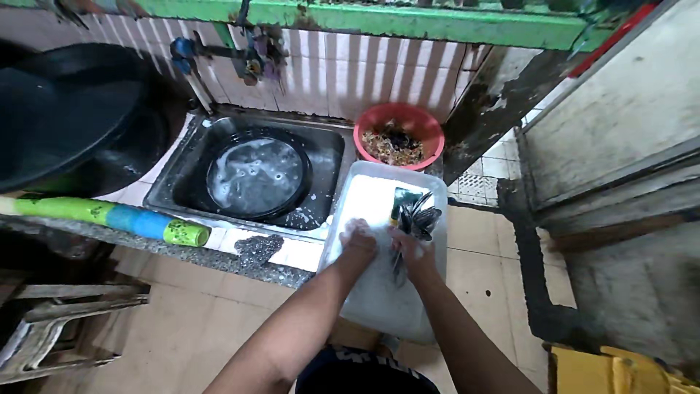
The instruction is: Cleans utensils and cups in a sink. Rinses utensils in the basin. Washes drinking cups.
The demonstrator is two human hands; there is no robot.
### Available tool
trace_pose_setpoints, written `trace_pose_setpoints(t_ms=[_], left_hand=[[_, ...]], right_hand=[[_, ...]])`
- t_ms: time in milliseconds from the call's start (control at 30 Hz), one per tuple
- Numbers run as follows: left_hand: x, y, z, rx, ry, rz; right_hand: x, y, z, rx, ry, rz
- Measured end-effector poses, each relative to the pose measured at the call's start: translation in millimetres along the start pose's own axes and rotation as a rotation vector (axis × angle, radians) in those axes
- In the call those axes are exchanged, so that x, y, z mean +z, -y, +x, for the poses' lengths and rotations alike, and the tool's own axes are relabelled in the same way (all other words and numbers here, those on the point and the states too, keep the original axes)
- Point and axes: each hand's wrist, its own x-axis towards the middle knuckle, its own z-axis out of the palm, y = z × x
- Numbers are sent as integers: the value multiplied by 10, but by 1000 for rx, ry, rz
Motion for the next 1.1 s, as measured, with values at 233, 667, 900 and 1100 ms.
trace_pose_setpoints(t_ms=[233,667,900,1100], left_hand=[[-122,-271,341,156,89,-86],[-772,207,136,86,14,-181],[-978,154,-15,320,120,90],[-1423,-4,-167,324,274,-328]], right_hand=[[-25,-75,8,-110,-46,-30],[-42,-68,16,-216,-83,14],[-135,143,-11,-401,59,-386],[-59,120,62,-162,252,-253]])
